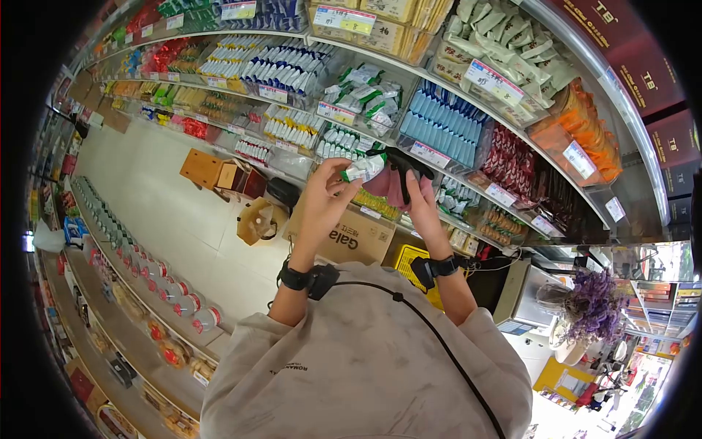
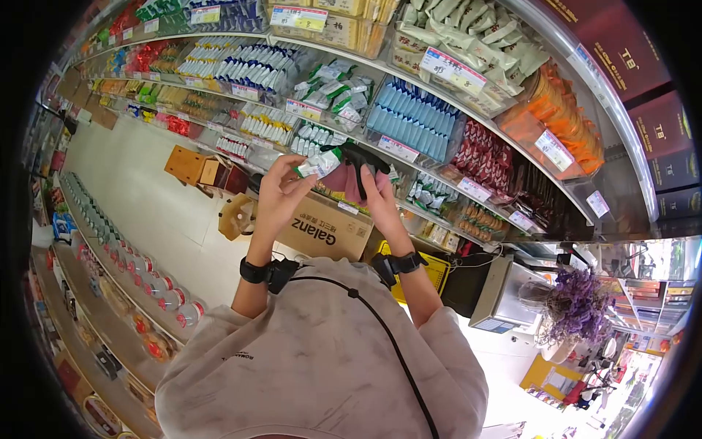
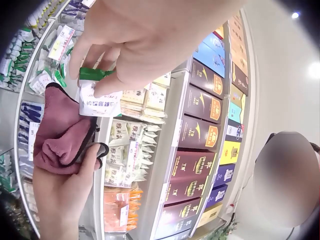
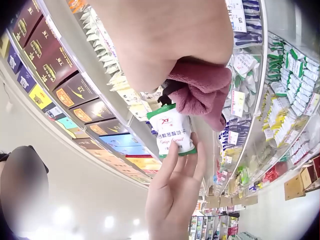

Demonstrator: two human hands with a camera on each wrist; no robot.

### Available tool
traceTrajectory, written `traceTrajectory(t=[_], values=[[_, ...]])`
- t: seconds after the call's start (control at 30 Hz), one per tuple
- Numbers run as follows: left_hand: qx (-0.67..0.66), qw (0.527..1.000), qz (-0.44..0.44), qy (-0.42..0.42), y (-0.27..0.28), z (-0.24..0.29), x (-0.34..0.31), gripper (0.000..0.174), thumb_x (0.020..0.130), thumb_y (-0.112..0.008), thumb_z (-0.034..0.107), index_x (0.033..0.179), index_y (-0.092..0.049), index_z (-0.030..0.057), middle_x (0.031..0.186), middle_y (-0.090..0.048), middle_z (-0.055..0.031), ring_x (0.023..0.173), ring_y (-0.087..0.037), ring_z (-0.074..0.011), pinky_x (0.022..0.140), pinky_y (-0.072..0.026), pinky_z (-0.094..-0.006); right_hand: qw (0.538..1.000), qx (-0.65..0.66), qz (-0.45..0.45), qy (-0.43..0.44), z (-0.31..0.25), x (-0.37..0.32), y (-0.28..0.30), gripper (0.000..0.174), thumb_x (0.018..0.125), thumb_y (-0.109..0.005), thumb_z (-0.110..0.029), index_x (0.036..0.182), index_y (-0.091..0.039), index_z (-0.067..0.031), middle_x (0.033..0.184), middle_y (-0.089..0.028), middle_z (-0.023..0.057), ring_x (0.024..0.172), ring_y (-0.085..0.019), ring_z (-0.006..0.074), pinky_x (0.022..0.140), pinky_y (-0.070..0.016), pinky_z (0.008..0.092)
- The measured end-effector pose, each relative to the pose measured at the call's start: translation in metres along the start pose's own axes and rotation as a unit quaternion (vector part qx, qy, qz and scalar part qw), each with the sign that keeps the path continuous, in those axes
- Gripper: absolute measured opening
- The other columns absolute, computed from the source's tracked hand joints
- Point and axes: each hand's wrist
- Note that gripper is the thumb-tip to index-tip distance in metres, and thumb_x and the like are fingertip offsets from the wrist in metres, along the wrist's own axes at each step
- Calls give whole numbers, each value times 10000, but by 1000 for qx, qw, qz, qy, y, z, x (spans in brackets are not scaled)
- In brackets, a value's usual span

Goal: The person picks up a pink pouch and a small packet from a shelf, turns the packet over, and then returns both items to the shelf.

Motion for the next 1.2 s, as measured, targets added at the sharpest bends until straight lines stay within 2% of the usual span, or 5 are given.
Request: traceTrajectory(t=[0.47, 0.63, 0.83, 0.97, 1.2], values=[[200, 968, -134, 67, 10, -17, -4, 378, 926, -708, 130, 1238, -569, -34, 1043, -677, -80, 923, -642, -118, 755, -520, -260, 964, 5, -246, -99, 27, 12, 26, 271, 943, -722, -208, 1156, -655, -55, 996, -673, -51, 842, -590, 34, 711, -472, 184], [219, 972, -33, 71, 22, 0, -15, 393, 957, -672, 160, 1286, -565, -24, 1041, -679, -82, 904, -662, -141, 771, -527, -265, 953, 203, -42, -220, 51, 34, 36, 216, 941, -710, -248, 973, -634, -48, 805, -679, -2, 639, -617, 83, 521, -451, 253], [235, 967, -9, 103, 34, 21, -32, 357, 1002, -614, 186, 1281, -568, -32, 1038, -688, -87, 959, -681, -157, 818, -530, -269, 939, 104, 186, -270, 279, 121, 167, 174, 951, -668, -151, 823, -576, -76, 635, -640, 83, 421, -564, 193, 355, -410, 338], [248, 961, 7, 123, 26, 22, -42, 355, 1014, -593, 190, 1282, -567, -40, 1047, -703, -118, 976, -693, -185, 834, -533, -283, 952, -35, 220, -210, 285, 126, 167, 402, 929, -689, -150, 574, -507, -99, 485, -540, 62, 361, -523, 204, 331, -360, 354], [255, 953, 0, 162, 13, 27, -47, 364, 1024, -579, 217, 1305, -573, -14, 1028, -712, -137, 966, -694, -187, 823, -536, -301, 945, 36, 207, -250, 251, 99, 174, 295, 850, -799, -233, 734, -642, -13, 624, -633, 64, 451, -563, 152, 406, -397, 336]])
Point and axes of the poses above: each hand's wrist, its own x-axis towards the middle knuckle, its own y-axis out of the back of the hand, z = x × y
